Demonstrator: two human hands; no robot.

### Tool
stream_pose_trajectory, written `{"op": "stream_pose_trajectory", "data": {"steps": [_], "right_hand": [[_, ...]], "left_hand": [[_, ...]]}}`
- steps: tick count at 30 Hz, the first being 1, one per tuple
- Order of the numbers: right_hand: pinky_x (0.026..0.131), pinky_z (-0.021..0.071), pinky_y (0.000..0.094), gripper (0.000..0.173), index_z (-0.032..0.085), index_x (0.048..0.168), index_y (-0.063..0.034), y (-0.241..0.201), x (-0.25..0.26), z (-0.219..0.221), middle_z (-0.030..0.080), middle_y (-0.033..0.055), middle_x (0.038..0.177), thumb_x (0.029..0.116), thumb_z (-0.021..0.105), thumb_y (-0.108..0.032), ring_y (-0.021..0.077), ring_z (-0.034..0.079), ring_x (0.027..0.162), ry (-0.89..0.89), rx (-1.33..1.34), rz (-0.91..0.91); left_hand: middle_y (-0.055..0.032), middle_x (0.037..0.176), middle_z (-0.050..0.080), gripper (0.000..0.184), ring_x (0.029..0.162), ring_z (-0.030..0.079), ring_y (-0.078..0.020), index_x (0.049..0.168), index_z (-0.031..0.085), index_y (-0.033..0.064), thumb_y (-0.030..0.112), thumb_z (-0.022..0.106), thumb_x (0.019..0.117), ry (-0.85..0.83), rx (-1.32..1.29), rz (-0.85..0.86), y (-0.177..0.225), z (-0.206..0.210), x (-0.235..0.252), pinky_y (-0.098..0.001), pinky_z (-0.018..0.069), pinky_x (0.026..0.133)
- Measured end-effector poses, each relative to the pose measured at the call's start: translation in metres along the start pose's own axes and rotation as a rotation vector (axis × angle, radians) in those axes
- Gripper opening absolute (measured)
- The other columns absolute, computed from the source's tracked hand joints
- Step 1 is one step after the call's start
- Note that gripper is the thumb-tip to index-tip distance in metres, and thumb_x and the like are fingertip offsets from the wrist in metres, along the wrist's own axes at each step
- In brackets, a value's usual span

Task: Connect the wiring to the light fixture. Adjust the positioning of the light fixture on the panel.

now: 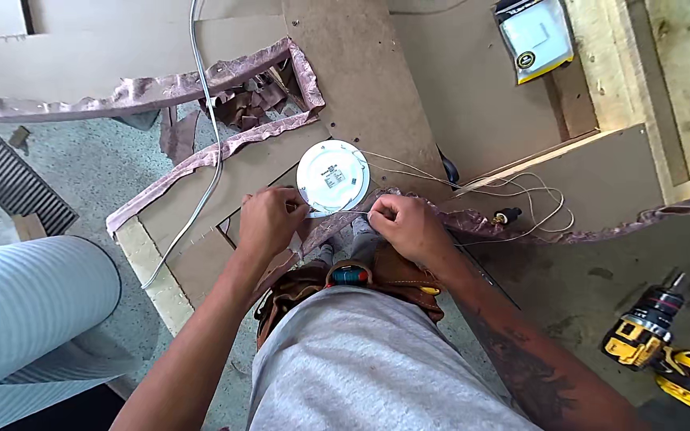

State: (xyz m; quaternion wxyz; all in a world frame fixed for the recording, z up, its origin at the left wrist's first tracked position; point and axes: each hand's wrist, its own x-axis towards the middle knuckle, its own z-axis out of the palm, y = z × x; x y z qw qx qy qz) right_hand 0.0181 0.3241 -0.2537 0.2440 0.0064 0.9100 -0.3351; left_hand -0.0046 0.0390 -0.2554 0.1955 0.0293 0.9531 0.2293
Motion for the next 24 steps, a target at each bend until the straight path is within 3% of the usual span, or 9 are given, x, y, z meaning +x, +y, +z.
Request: {"op": "stream_pose_trajectory", "data": {"steps": [2,5,9,12,14,16,17,21,24], "right_hand": [[0.052,0.0458,0.0406,0.021,0.069,0.084,-0.0288,-0.001,-0.001,-0.002,0.054,-0.0091,0.062,0.0975,0.059,-0.042,0.0095,0.053,0.056,-0.018,0.004,-0.027],[0.052,0.0454,0.0401,0.018,0.072,0.090,-0.0304,-0.002,-0.003,0.006,0.051,-0.0095,0.061,0.0969,0.061,-0.043,0.0095,0.051,0.055,-0.037,0.034,-0.061],[0.054,0.0466,0.0413,0.019,0.075,0.094,-0.0328,-0.003,-0.010,0.021,0.052,-0.0097,0.062,0.0977,0.062,-0.047,0.0096,0.051,0.056,-0.040,0.066,-0.070],[0.056,0.0487,0.0413,0.019,0.074,0.093,-0.0311,-0.001,-0.018,0.029,0.056,-0.0096,0.065,0.0976,0.062,-0.046,0.0093,0.055,0.059,-0.006,0.108,-0.065],[0.062,0.0555,0.0391,0.019,0.074,0.094,-0.0301,0.003,-0.021,0.032,0.066,-0.0115,0.076,0.0985,0.063,-0.045,0.0056,0.064,0.069,0.026,0.132,-0.090],[0.068,0.0568,0.0362,0.018,0.074,0.097,-0.0268,0.005,-0.022,0.036,0.065,-0.0093,0.093,0.0995,0.062,-0.041,0.0058,0.063,0.079,0.088,0.141,-0.160],[0.072,0.0576,0.0346,0.018,0.074,0.098,-0.0249,0.004,-0.021,0.037,0.065,-0.0074,0.103,0.0999,0.062,-0.038,0.0062,0.063,0.085,0.124,0.134,-0.201],[0.094,0.0562,0.0341,0.020,0.074,0.098,-0.0199,-0.013,-0.005,0.031,0.060,-0.0053,0.137,0.1009,0.060,-0.034,0.0082,0.061,0.117,0.178,0.090,-0.316],[0.094,0.0560,0.0360,0.020,0.071,0.093,-0.0169,-0.019,0.012,0.029,0.061,-0.0054,0.137,0.1010,0.058,-0.030,0.0094,0.062,0.116,0.150,0.042,-0.319]], "left_hand": [[0.0132,0.082,0.070,0.010,0.076,0.065,-0.0070,0.089,0.077,0.0322,0.039,0.072,0.0937,-0.009,-0.052,-0.022,0.005,-0.002,-0.005,-0.0469,0.0556,0.072],[0.0100,0.073,0.067,0.010,0.065,0.061,-0.0104,0.091,0.077,0.0306,0.039,0.072,0.0941,-0.011,-0.133,-0.110,0.015,-0.003,-0.011,-0.0465,0.0524,0.062],[0.0082,0.070,0.066,0.013,0.062,0.060,-0.0132,0.094,0.079,0.0319,0.042,0.070,0.0945,0.041,-0.120,-0.122,0.027,0.012,-0.015,-0.0495,0.0510,0.060],[0.0065,0.082,0.068,0.013,0.071,0.063,-0.0140,0.098,0.078,0.0276,0.036,0.068,0.0963,0.129,-0.011,0.008,0.037,0.026,-0.026,-0.0469,0.0530,0.066],[0.0047,0.101,0.066,0.012,0.093,0.062,-0.0167,0.099,0.077,0.0270,0.035,0.069,0.0959,0.179,0.042,0.092,0.036,0.031,-0.035,-0.0469,0.0506,0.081],[0.0013,0.122,0.064,0.012,0.113,0.059,-0.0237,0.102,0.075,0.0267,0.034,0.067,0.0970,0.176,0.062,0.095,0.033,0.026,-0.044,-0.0521,0.0481,0.091],[0.0010,0.125,0.063,0.013,0.118,0.058,-0.0242,0.105,0.074,0.0258,0.033,0.065,0.0985,0.161,0.056,0.075,0.031,0.022,-0.047,-0.0537,0.0484,0.093],[0.0002,0.111,0.069,0.019,0.107,0.065,-0.0213,0.111,0.070,0.0204,0.032,0.058,0.1039,0.086,0.012,0.035,0.031,0.014,-0.052,-0.0507,0.0542,0.090],[0.0005,0.102,0.069,0.018,0.090,0.069,-0.0159,0.112,0.068,0.0188,0.031,0.057,0.1048,0.032,-0.116,-0.050,0.030,0.014,-0.050,-0.0465,0.0593,0.080]]}}
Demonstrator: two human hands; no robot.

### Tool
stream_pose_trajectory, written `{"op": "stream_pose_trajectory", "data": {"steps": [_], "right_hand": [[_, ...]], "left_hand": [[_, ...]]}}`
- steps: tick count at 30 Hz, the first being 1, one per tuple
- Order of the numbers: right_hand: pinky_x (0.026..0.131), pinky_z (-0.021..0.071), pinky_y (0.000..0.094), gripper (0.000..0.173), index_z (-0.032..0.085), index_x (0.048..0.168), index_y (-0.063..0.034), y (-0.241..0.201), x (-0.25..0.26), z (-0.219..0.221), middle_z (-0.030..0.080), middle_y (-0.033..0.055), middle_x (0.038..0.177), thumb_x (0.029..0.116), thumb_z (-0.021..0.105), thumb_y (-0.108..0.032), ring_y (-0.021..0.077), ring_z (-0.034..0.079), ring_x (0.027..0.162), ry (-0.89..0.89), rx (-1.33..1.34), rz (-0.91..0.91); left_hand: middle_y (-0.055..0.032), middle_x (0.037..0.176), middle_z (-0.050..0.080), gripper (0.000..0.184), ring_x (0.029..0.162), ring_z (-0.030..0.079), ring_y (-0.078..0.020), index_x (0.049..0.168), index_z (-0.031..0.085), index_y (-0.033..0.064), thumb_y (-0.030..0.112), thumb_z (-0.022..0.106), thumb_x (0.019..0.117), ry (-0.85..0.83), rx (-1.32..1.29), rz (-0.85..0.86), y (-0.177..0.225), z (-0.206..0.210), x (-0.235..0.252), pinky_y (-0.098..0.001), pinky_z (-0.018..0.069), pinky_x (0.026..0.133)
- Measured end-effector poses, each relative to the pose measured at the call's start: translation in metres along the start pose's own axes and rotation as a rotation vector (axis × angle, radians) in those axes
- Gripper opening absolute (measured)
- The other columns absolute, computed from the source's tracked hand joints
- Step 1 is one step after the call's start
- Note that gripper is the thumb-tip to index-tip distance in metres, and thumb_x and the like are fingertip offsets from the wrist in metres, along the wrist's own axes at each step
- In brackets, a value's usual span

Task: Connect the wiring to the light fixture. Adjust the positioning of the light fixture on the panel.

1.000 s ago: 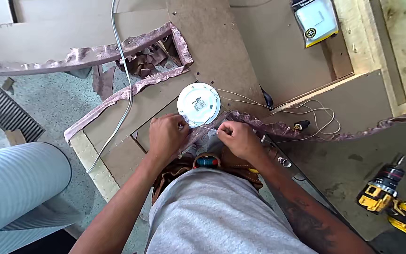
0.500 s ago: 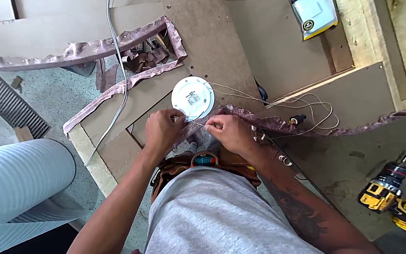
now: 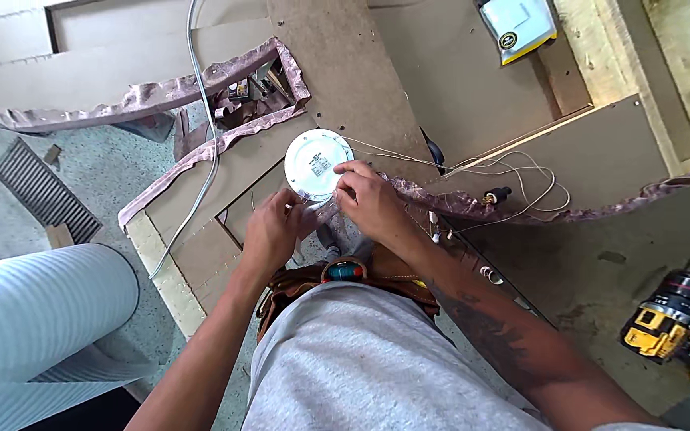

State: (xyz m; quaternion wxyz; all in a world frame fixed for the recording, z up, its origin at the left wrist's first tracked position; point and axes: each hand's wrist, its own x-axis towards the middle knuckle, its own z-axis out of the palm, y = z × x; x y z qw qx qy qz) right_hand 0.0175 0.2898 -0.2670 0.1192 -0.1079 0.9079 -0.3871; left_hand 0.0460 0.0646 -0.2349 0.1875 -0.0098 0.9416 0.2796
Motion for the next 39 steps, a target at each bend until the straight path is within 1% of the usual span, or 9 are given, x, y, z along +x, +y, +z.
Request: {"op": "stream_pose_trajectory", "data": {"steps": [3,7,10,13,17,24,26,31,39], "right_hand": [[0.090,0.0570,0.0354,0.021,0.070,0.093,-0.0151,-0.003,0.005,-0.002,0.063,-0.0050,0.134,0.1021,0.055,-0.028,0.0085,0.065,0.110,-0.033,-0.032,-0.029],[0.090,0.0570,0.0352,0.022,0.070,0.094,-0.0156,-0.007,0.008,-0.001,0.064,-0.0063,0.133,0.1024,0.054,-0.028,0.0070,0.065,0.111,-0.054,-0.037,-0.042],[0.094,0.0559,0.0355,0.023,0.070,0.096,-0.0159,-0.009,0.008,0.001,0.065,-0.0060,0.133,0.1026,0.054,-0.030,0.0074,0.064,0.115,-0.078,-0.060,-0.034],[0.094,0.0562,0.0354,0.023,0.071,0.097,-0.0149,-0.009,0.001,0.003,0.065,-0.0056,0.134,0.1028,0.054,-0.029,0.0077,0.064,0.115,-0.078,-0.060,-0.029],[0.095,0.0560,0.0351,0.026,0.071,0.095,-0.0143,-0.015,-0.008,0.004,0.064,-0.0068,0.139,0.1035,0.052,-0.029,0.0060,0.065,0.117,-0.085,-0.058,0.000],[0.102,0.0536,0.0361,0.027,0.071,0.098,-0.0170,-0.020,-0.007,0.004,0.062,-0.0083,0.142,0.1043,0.052,-0.034,0.0056,0.060,0.126,-0.140,-0.073,0.039],[0.099,0.0535,0.0372,0.024,0.073,0.097,-0.0180,-0.020,-0.011,0.005,0.065,-0.0046,0.131,0.1024,0.057,-0.035,0.0100,0.061,0.119,-0.086,-0.087,0.026],[0.064,0.0534,0.0439,0.021,0.071,0.099,-0.0242,-0.025,-0.034,0.013,0.066,-0.0037,0.084,0.1028,0.056,-0.040,0.0140,0.065,0.075,-0.081,-0.143,0.167],[0.059,0.0521,0.0423,0.021,0.071,0.097,-0.0262,-0.027,-0.051,0.028,0.063,-0.0076,0.071,0.1013,0.057,-0.042,0.0105,0.061,0.064,-0.129,-0.048,0.267]], "left_hand": [[-0.0001,0.100,0.074,0.018,0.076,0.075,-0.0151,0.113,0.063,0.0130,0.025,0.052,0.1086,-0.080,-0.357,-0.132,0.005,0.002,0.002,-0.0394,0.0681,0.070],[-0.0195,0.104,0.073,0.023,0.085,0.076,-0.0344,0.122,0.055,0.0001,0.017,0.044,0.1113,-0.202,-0.932,-0.267,0.016,0.018,-0.006,-0.0496,0.0664,0.076],[-0.0045,0.095,0.073,0.021,0.081,0.074,-0.0170,0.115,0.065,0.0087,0.023,0.052,0.1083,0.053,-0.536,-0.146,0.007,0.023,-0.024,-0.0380,0.0654,0.072],[-0.0020,0.109,0.065,0.022,0.100,0.064,-0.0184,0.112,0.069,0.0162,0.033,0.057,0.1042,0.170,-0.134,-0.063,-0.011,0.022,-0.038,-0.0457,0.0567,0.085],[0.0032,0.092,0.073,0.020,0.081,0.071,-0.0104,0.112,0.067,0.0172,0.033,0.056,0.1058,0.085,-0.313,-0.142,-0.004,0.028,-0.044,-0.0393,0.0630,0.075],[0.0064,0.100,0.078,0.018,0.085,0.074,-0.0103,0.113,0.066,0.0169,0.028,0.053,0.1076,-0.022,-0.573,-0.169,0.001,0.058,-0.047,-0.0359,0.0637,0.074],[0.0056,0.093,0.074,0.018,0.077,0.070,-0.0095,0.110,0.069,0.0180,0.029,0.056,0.1056,0.053,-0.492,-0.137,-0.008,0.052,-0.044,-0.0361,0.0610,0.070],[0.0082,0.090,0.074,0.015,0.078,0.069,-0.0045,0.107,0.076,0.0222,0.031,0.064,0.1026,0.218,-0.491,-0.083,-0.025,0.044,-0.037,-0.0310,0.0615,0.073],[0.0124,0.095,0.072,0.015,0.081,0.065,-0.0049,0.099,0.077,0.0280,0.037,0.066,0.0993,0.281,-0.101,0.113,-0.026,0.059,-0.029,-0.0391,0.0541,0.076]]}}
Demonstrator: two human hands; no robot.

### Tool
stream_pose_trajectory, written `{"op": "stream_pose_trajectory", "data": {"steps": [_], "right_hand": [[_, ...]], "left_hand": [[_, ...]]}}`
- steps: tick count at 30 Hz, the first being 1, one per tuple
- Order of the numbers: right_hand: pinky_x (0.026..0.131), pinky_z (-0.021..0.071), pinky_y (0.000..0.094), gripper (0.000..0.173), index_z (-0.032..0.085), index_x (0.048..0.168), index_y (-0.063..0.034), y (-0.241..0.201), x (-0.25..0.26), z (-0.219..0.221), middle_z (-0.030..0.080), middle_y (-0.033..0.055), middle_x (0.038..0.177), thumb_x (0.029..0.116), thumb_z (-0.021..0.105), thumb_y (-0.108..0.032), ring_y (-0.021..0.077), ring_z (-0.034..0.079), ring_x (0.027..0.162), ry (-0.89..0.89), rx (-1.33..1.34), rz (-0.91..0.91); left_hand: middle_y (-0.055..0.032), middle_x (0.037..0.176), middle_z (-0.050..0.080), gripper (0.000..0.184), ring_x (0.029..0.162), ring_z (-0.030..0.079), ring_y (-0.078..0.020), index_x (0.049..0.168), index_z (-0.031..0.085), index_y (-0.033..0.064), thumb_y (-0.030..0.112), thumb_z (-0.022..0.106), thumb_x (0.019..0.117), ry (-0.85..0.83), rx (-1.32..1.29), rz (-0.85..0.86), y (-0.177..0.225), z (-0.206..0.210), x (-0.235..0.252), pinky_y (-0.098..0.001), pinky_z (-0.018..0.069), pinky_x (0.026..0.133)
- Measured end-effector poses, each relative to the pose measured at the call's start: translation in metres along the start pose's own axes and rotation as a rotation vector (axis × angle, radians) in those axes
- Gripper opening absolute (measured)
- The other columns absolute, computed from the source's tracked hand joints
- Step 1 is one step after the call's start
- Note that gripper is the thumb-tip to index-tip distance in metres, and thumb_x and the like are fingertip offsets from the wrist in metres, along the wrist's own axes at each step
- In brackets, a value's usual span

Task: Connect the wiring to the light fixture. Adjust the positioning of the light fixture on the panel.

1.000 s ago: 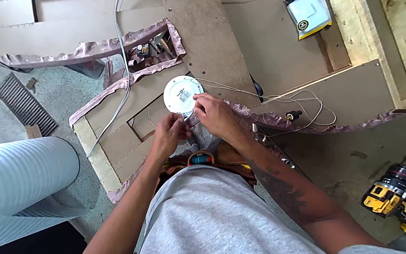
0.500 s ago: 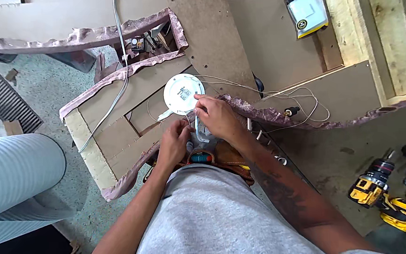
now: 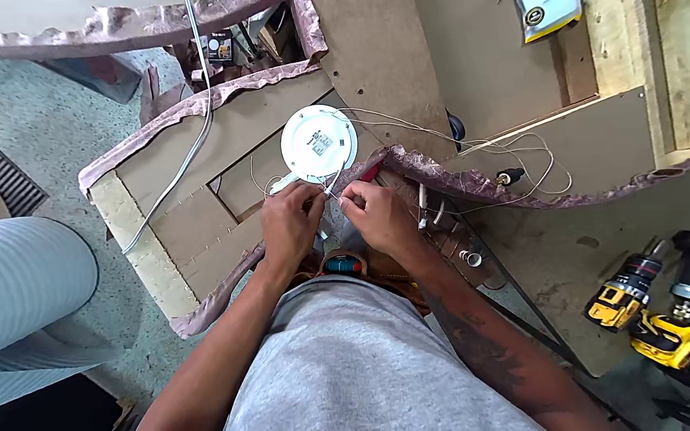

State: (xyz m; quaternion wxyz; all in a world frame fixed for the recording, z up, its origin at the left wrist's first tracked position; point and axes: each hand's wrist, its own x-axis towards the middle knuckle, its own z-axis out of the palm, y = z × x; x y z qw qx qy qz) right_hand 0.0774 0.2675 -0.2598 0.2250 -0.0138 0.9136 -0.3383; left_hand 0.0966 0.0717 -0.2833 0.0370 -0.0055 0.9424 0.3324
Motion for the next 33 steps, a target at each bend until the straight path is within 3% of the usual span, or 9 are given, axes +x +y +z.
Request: {"op": "stream_pose_trajectory", "data": {"steps": [3,8,10,12,15,20,24,28,33], "right_hand": [[0.057,0.0497,0.0405,0.021,0.070,0.094,-0.0268,-0.001,0.001,-0.003,0.060,-0.0083,0.069,0.1015,0.057,-0.042,0.0096,0.059,0.062,-0.007,0.007,-0.040],[0.057,0.0505,0.0413,0.022,0.071,0.096,-0.0272,-0.005,0.010,-0.012,0.060,-0.0081,0.069,0.1018,0.057,-0.043,0.0106,0.059,0.062,-0.041,-0.029,-0.071],[0.058,0.0504,0.0412,0.021,0.071,0.096,-0.0274,-0.008,0.014,-0.014,0.060,-0.0081,0.069,0.1016,0.058,-0.043,0.0103,0.059,0.063,-0.052,-0.028,-0.081],[0.059,0.0512,0.0407,0.020,0.072,0.098,-0.0277,-0.009,0.019,-0.015,0.061,-0.0087,0.070,0.1017,0.058,-0.042,0.0094,0.059,0.063,-0.071,0.006,-0.090],[0.061,0.0521,0.0401,0.022,0.073,0.098,-0.0270,-0.009,0.032,-0.012,0.062,-0.0088,0.071,0.1022,0.059,-0.044,0.0088,0.060,0.064,-0.090,0.052,-0.114],[0.060,0.0514,0.0403,0.026,0.074,0.094,-0.0257,-0.009,0.048,-0.006,0.063,-0.0091,0.069,0.1003,0.061,-0.048,0.0087,0.060,0.063,-0.069,0.091,-0.084],[0.063,0.0548,0.0364,0.020,0.075,0.099,-0.0257,-0.002,0.046,-0.011,0.066,-0.0102,0.074,0.0995,0.065,-0.043,0.0059,0.062,0.066,-0.062,0.135,-0.094],[0.061,0.0532,0.0335,0.016,0.076,0.099,-0.0267,0.010,0.043,-0.016,0.066,-0.0111,0.075,0.0997,0.065,-0.040,0.0042,0.060,0.065,-0.074,0.138,-0.111],[0.062,0.0529,0.0325,0.016,0.075,0.098,-0.0274,0.007,0.045,-0.017,0.066,-0.0120,0.075,0.0997,0.065,-0.040,0.0031,0.060,0.065,-0.088,0.109,-0.114]], "left_hand": [[0.0106,0.089,0.068,0.016,0.085,0.062,-0.0093,0.094,0.077,0.0282,0.042,0.068,0.0965,-0.009,0.055,-0.010,-0.003,-0.008,0.007,-0.0433,0.0464,0.083],[-0.0011,0.119,0.065,0.028,0.115,0.057,-0.0229,0.116,0.074,0.0253,0.042,0.073,0.0933,0.054,0.082,0.086,0.000,-0.023,0.011,-0.0467,0.0462,0.098],[-0.0031,0.114,0.063,0.026,0.108,0.057,-0.0213,0.118,0.076,0.0248,0.034,0.074,0.0944,0.074,0.008,0.163,0.001,-0.020,0.011,-0.0418,0.0478,0.094],[0.0006,0.107,0.064,0.021,0.103,0.058,-0.0173,0.115,0.078,0.0265,0.032,0.074,0.0950,0.042,-0.054,0.177,-0.001,-0.012,0.010,-0.0383,0.0483,0.091],[0.0053,0.100,0.067,0.012,0.097,0.059,-0.0130,0.104,0.080,0.0249,0.030,0.074,0.0957,0.047,-0.135,0.116,-0.007,0.001,0.008,-0.0364,0.0482,0.087],[0.0067,0.098,0.066,0.011,0.095,0.059,-0.0099,0.103,0.080,0.0234,0.029,0.076,0.0944,0.105,-0.236,-0.030,-0.005,0.007,0.007,-0.0320,0.0493,0.084],[0.0052,0.100,0.066,0.012,0.099,0.060,-0.0108,0.104,0.080,0.0242,0.030,0.077,0.0936,0.125,-0.228,-0.029,-0.007,0.007,0.008,-0.0310,0.0499,0.085],[0.0032,0.117,0.068,0.012,0.112,0.059,-0.0150,0.105,0.080,0.0234,0.028,0.076,0.0945,0.129,-0.195,0.018,-0.007,0.006,0.007,-0.0363,0.0492,0.096],[0.0050,0.114,0.072,0.012,0.109,0.060,-0.0164,0.104,0.081,0.0219,0.024,0.077,0.0935,0.179,-0.138,0.078,-0.007,0.006,0.011,-0.0395,0.0464,0.093]]}}
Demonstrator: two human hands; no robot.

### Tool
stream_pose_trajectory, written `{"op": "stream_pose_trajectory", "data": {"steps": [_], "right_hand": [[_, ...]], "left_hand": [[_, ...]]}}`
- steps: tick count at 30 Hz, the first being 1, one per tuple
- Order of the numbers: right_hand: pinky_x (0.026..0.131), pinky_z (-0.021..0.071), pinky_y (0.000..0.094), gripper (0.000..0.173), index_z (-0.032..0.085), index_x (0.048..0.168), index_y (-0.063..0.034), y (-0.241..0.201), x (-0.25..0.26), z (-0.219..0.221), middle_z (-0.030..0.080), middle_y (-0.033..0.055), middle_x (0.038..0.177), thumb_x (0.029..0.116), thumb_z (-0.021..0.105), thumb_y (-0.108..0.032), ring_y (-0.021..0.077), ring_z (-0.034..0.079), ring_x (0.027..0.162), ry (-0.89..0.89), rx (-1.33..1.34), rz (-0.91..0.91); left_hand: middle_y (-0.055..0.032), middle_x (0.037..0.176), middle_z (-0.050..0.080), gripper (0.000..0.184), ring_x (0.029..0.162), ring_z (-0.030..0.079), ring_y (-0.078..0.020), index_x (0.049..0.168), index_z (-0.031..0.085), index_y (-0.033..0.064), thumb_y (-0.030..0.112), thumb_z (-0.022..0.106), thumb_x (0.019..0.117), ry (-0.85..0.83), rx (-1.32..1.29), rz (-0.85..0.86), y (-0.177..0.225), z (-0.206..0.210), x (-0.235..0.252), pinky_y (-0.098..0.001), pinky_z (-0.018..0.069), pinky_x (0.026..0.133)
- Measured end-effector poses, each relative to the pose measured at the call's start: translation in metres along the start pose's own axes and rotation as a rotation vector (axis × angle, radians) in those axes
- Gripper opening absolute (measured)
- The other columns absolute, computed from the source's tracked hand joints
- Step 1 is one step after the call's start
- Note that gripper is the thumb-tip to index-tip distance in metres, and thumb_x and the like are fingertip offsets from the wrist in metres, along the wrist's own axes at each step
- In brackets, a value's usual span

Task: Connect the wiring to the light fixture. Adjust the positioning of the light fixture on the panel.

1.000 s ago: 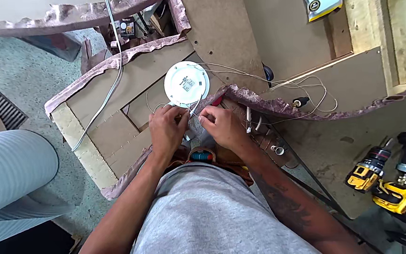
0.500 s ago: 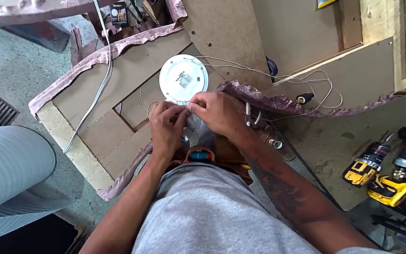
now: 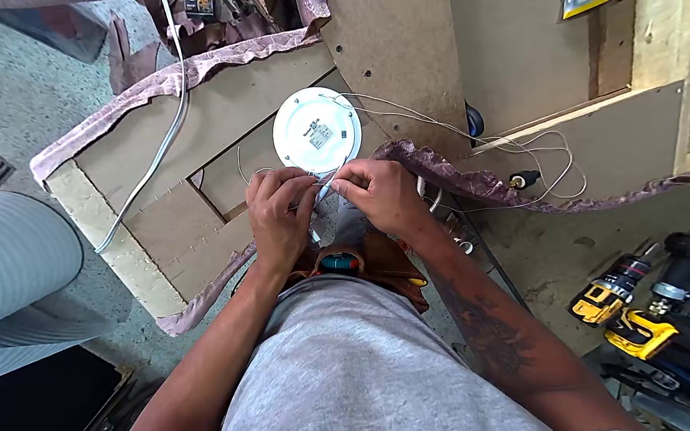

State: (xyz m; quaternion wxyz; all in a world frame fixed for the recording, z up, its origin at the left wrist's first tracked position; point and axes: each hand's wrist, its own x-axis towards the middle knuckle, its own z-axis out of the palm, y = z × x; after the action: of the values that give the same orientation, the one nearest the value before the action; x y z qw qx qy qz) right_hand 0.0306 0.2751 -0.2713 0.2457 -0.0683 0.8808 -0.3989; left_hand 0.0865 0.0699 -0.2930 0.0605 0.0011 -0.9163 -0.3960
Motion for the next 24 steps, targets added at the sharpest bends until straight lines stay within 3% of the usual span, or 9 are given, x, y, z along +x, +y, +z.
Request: {"op": "stream_pose_trajectory", "data": {"steps": [5,9,11,13,15,18,22,24], "right_hand": [[0.061,0.0533,0.0313,0.015,0.075,0.099,-0.0276,0.000,-0.001,0.006,0.067,-0.0125,0.075,0.0998,0.065,-0.039,0.0021,0.060,0.065,0.023,0.028,-0.019],[0.060,0.0529,0.0320,0.020,0.074,0.114,-0.0236,0.003,-0.005,0.013,0.062,-0.0091,0.075,0.0989,0.068,-0.036,0.0061,0.057,0.063,0.003,0.082,-0.092],[0.064,0.0546,0.0311,0.016,0.074,0.105,-0.0227,0.007,-0.007,0.018,0.066,-0.0089,0.083,0.0989,0.067,-0.035,0.0049,0.060,0.069,0.003,0.078,-0.107],[0.070,0.0557,0.0296,0.017,0.075,0.098,-0.0222,0.011,-0.009,0.018,0.068,-0.0088,0.091,0.1005,0.065,-0.036,0.0032,0.062,0.078,0.027,0.104,-0.115],[0.078,0.0574,0.0295,0.020,0.076,0.100,-0.0213,0.012,-0.012,0.015,0.067,-0.0068,0.100,0.1020,0.063,-0.036,0.0039,0.064,0.090,0.031,0.138,-0.108],[0.081,0.0576,0.0299,0.020,0.073,0.106,-0.0220,0.008,-0.016,0.008,0.067,-0.0065,0.106,0.1044,0.058,-0.036,0.0041,0.064,0.095,0.011,0.121,-0.076],[0.069,0.0607,0.0297,0.020,0.071,0.110,-0.0256,-0.002,-0.016,0.003,0.071,-0.0119,0.084,0.1068,0.054,-0.035,0.0016,0.068,0.074,-0.033,0.106,0.004],[0.067,0.0593,0.0300,0.019,0.073,0.107,-0.0246,-0.006,-0.011,0.005,0.070,-0.0107,0.081,0.1057,0.056,-0.033,0.0025,0.066,0.071,-0.003,0.095,-0.011]], "left_hand": [[0.0080,0.114,0.074,0.013,0.103,0.064,-0.0125,0.106,0.080,0.0238,0.023,0.074,0.0951,-0.036,0.004,0.013,0.003,0.001,0.000,-0.0391,0.0474,0.090],[0.0076,0.112,0.075,0.014,0.099,0.065,-0.0107,0.109,0.080,0.0230,0.022,0.075,0.0952,-0.037,-0.038,-0.030,0.004,0.003,-0.003,-0.0369,0.0496,0.088],[0.0076,0.103,0.074,0.018,0.093,0.064,-0.0095,0.113,0.078,0.0214,0.023,0.075,0.0951,-0.039,-0.071,-0.078,0.003,0.005,-0.004,-0.0366,0.0502,0.086],[0.0092,0.104,0.076,0.024,0.095,0.067,-0.0071,0.120,0.074,0.0197,0.024,0.075,0.0958,-0.050,-0.103,-0.129,0.001,0.006,-0.004,-0.0378,0.0518,0.091],[0.0104,0.105,0.077,0.026,0.095,0.069,-0.0051,0.121,0.069,0.0187,0.024,0.075,0.0959,-0.056,-0.140,-0.183,0.000,0.007,-0.003,-0.0380,0.0538,0.092],[0.0103,0.100,0.076,0.021,0.091,0.069,-0.0049,0.113,0.070,0.0192,0.024,0.077,0.0941,-0.034,-0.145,-0.220,0.002,0.009,-0.001,-0.0368,0.0553,0.088],[0.0121,0.098,0.076,0.021,0.089,0.069,-0.0033,0.114,0.068,0.0204,0.026,0.076,0.0949,-0.054,-0.140,-0.220,0.003,0.009,0.001,-0.0365,0.0550,0.087],[0.0112,0.100,0.077,0.024,0.090,0.069,-0.0038,0.117,0.067,0.0190,0.024,0.074,0.0951,-0.082,-0.156,-0.197,0.003,0.007,0.001,-0.0376,0.0545,0.089]]}}
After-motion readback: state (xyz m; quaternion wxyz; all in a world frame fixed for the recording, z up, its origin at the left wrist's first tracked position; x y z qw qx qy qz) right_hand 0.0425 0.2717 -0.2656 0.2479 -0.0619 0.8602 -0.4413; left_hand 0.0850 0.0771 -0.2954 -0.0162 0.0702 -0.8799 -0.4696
